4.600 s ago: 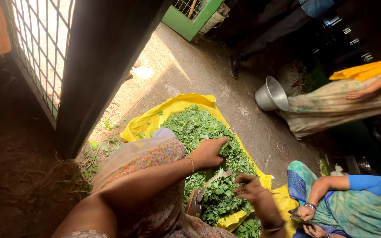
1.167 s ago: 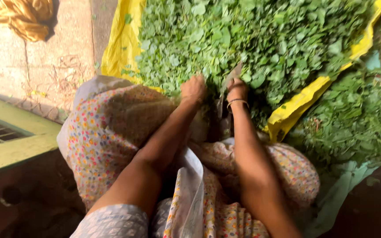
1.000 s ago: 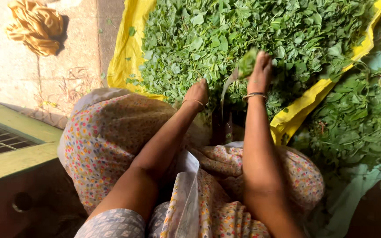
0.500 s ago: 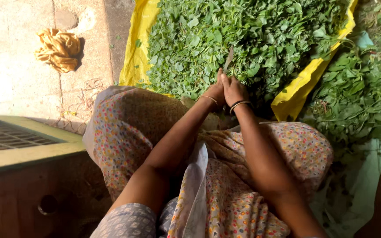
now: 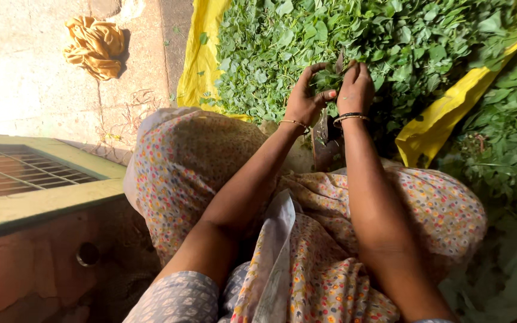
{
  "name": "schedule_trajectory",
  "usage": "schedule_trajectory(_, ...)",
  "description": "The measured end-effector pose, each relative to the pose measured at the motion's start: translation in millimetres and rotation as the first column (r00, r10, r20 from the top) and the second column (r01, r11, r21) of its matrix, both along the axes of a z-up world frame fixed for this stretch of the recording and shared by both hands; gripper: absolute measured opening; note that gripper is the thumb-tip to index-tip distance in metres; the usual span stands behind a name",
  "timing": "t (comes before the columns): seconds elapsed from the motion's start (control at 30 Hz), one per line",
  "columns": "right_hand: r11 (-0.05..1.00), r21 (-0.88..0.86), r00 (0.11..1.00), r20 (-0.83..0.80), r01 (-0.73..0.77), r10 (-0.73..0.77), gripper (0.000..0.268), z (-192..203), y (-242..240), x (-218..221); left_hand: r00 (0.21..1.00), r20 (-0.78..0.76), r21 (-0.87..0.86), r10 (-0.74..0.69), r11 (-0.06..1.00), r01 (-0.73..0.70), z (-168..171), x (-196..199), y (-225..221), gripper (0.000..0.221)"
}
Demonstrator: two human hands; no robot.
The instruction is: The person sits on the floor and sorts leafy green vegetables by hand, separating stems and leaves. The person places sorted leaves onto a yellow sack and discards stems to the side. Another person works nearby doing the same task.
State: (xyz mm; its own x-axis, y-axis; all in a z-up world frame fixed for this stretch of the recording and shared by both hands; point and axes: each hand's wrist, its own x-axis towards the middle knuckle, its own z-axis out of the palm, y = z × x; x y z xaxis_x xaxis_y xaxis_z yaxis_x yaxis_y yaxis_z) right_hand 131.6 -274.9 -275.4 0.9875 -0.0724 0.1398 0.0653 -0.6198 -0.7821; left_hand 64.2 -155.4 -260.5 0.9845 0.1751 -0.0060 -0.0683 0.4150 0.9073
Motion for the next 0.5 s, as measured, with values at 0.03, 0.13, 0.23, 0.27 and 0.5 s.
schedule_trajectory(0.03, 1.000, 0.004, 1.000, 0.008, 0.014, -0.014, 0.040, 6, 5, 0, 0.999, -0.036, -0.008, 0.002, 1.000, -0.003, 4, 0, 3, 0.056)
schedule_trajectory(0.13, 0.991, 0.130, 0.997, -0.059, -0.038, 0.046, 0.040, 5, 8, 1, 0.990, -0.137, 0.007, 0.020, 1.000, -0.020, -1, -1, 5, 0.040)
schedule_trajectory(0.23, 0.977, 0.212, 0.977, -0.209, 0.003, 0.043, 0.040, -24, 4, 9, 0.980, -0.184, 0.039, 0.070, 0.997, -0.064, -36, 5, 0, 0.023)
schedule_trajectory(0.27, 0.993, 0.120, 0.968, -0.250, -0.007, 0.037, 0.042, -38, 2, 13, 0.977, -0.196, 0.019, 0.081, 0.997, -0.079, -52, 7, -1, 0.020)
schedule_trajectory(0.5, 0.978, -0.196, 0.863, -0.504, -0.074, -0.036, 0.041, -94, -11, 16, 0.787, -0.585, 0.016, 0.198, 0.972, -0.232, -138, -10, 24, 0.017)
